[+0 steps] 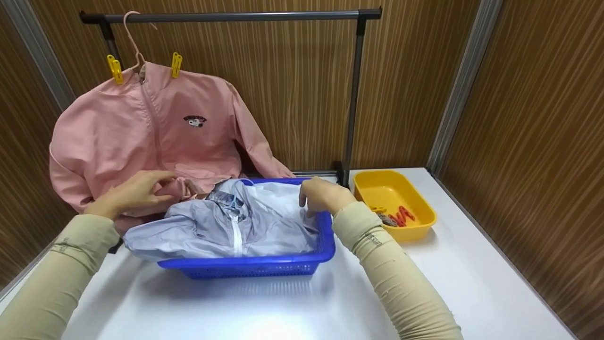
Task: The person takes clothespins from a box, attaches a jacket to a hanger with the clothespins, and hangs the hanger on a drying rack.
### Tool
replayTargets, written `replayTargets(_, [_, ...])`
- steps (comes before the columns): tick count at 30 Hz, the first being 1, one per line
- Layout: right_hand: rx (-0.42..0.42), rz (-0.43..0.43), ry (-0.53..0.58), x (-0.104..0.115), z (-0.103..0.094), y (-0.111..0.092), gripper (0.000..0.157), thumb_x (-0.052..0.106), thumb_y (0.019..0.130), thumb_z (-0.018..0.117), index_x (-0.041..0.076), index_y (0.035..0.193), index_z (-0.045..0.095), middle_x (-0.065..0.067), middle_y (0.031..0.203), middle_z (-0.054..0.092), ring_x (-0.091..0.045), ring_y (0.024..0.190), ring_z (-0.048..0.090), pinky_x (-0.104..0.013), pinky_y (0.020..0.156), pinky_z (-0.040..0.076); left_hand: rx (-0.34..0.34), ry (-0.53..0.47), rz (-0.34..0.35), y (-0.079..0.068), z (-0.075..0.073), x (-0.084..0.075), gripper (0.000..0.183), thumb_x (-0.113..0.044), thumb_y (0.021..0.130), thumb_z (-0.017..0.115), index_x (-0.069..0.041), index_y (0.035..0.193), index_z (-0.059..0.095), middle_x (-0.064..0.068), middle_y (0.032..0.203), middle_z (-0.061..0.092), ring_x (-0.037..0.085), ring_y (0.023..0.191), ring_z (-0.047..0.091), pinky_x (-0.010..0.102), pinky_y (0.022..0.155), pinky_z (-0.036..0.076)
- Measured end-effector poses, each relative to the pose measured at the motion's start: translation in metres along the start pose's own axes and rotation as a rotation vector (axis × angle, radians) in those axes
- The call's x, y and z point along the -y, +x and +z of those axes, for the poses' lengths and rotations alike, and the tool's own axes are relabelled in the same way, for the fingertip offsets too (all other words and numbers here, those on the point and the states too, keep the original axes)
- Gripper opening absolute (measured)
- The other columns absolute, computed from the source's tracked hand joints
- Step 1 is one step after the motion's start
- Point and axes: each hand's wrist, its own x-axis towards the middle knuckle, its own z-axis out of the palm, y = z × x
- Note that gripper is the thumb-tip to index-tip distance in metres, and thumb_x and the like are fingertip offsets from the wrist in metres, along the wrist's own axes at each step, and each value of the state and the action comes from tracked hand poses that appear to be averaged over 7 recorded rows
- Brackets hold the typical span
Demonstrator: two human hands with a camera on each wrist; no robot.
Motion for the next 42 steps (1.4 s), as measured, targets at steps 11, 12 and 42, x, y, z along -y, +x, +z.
replayTargets(11, [-0.025, -0.044, 0.0, -0.003, 0.001, 0.001, 0.032, 0.014, 0.096, 0.081, 0.006, 0.127, 0.078, -0.013, 0.112, 0.081, -0.026, 0.098, 0.077, -0.047, 0.097, 0.063, -0.111, 0.18, -0.008, 0.0, 0.018, 0.015, 0.014, 0.0, 0.085, 0.076, -0.014, 0.083, 0.075, 0.01, 0.088, 0.076, 0.041, 0.087, 0.075, 0.058, 0.079, 0.06])
replayTargets(12, [-0.028, -0.045, -0.001, -0.003, 0.001, 0.0, 0.032, 0.014, 0.096, 0.081, 0.006, 0.127, 0.078, -0.013, 0.111, 0.082, -0.025, 0.098, 0.077, -0.047, 0.097, 0.063, -0.101, 0.196, -0.028, -0.002, 0.018, 0.017, 0.014, 0.0, 0.085, 0.076, -0.014, 0.082, 0.075, 0.012, 0.089, 0.075, 0.042, 0.089, 0.075, 0.059, 0.079, 0.06])
replayTargets(42, [-0.035, -0.049, -0.004, -0.005, 0.003, -0.001, 0.032, 0.015, 0.096, 0.082, 0.006, 0.126, 0.079, -0.013, 0.111, 0.082, -0.025, 0.098, 0.077, -0.047, 0.097, 0.064, -0.017, 0.343, 0.16, -0.022, 0.086, 0.052, 0.028, -0.023, 0.101, 0.063, -0.02, 0.127, 0.074, 0.012, 0.116, 0.077, 0.039, 0.101, 0.071, 0.061, 0.076, 0.057])
